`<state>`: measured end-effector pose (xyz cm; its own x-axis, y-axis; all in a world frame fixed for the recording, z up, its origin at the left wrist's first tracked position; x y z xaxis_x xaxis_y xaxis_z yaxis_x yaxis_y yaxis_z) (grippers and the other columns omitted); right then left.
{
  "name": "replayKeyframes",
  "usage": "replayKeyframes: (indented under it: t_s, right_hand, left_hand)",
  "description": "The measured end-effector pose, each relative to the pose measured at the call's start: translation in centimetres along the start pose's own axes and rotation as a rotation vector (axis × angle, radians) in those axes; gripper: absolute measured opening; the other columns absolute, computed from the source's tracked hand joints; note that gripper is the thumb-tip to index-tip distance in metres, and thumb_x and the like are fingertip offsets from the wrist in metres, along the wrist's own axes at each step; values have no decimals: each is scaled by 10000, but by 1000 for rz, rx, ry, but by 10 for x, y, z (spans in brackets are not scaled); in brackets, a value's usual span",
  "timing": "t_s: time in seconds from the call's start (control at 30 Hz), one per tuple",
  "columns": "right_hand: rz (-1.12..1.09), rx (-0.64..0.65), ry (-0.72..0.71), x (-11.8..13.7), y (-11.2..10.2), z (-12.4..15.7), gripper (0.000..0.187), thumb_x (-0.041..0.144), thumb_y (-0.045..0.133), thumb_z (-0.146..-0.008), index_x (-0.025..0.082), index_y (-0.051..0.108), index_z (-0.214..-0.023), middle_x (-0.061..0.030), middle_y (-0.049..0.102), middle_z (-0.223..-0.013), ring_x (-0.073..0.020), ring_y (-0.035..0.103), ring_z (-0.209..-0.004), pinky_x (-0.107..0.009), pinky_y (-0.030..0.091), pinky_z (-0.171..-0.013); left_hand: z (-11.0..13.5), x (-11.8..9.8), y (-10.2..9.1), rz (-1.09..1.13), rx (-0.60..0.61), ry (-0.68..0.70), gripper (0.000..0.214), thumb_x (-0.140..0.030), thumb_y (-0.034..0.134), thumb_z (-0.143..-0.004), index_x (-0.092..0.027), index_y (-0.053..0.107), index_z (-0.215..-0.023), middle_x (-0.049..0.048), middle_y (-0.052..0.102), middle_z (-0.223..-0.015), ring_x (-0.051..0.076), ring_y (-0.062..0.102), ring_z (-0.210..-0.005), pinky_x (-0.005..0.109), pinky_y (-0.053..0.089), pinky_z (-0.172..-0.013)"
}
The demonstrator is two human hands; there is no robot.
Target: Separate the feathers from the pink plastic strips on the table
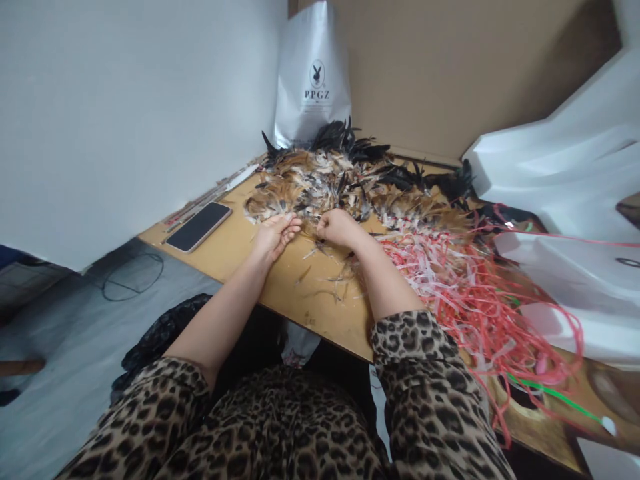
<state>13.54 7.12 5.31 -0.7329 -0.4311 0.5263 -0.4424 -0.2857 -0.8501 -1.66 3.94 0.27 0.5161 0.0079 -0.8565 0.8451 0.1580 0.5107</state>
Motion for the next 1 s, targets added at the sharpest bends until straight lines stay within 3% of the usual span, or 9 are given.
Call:
replayKeyframes:
  t_s: [0.17,0.33,0.57,0.83,1.0]
  right_hand:
    - [-659,34,60,-10,-2,-3,152,273,616,-642,124,600,-614,-18,609,-560,-52,418,-427,-190,311,-428]
    - [-950,-54,70,-10,5,-7,182,285,676,-594,144,562,-607,35,517,-462,-44,379,-390,-188,260,-402]
    - [-916,-196,39,1,15,-11,200,313,662,-593,144,561,-628,68,454,-416,-41,329,-380,-193,248,-409]
    - [-859,-302,10,8,19,-10,214,339,643,-583,143,580,-639,14,571,-563,-81,452,-495,-223,364,-504]
    - [-798,-294,-3,4,16,-11,219,346,637,-600,138,597,-655,18,566,-553,-75,435,-492,-223,366,-523]
  left_hand:
    - [2,3,1,-28,11,-48,166,-235,642,-741,-98,636,-836,61,688,-746,60,622,-582,138,441,-522]
    - [4,7,5,-78,76,-105,175,-241,648,-737,-92,648,-829,83,696,-780,79,639,-613,146,458,-537]
    - [8,9,9,-74,175,-158,145,-203,617,-765,-85,650,-842,97,700,-813,75,639,-620,146,466,-556]
    - [9,10,10,-54,177,-177,149,-204,644,-741,-81,645,-824,68,685,-716,71,628,-575,142,458,-527]
    - [4,12,6,-68,177,-147,131,-184,640,-739,-82,642,-820,42,663,-656,55,603,-537,137,445,-509]
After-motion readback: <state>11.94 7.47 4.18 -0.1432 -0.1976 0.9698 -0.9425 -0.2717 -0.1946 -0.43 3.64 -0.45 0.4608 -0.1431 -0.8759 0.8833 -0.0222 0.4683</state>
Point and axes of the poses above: each hand's wrist, its own z-axis away from the middle knuckle, its own y-axis out of the palm, x = y × z, the point moved 4 cm from there along -z, towards the middle knuckle
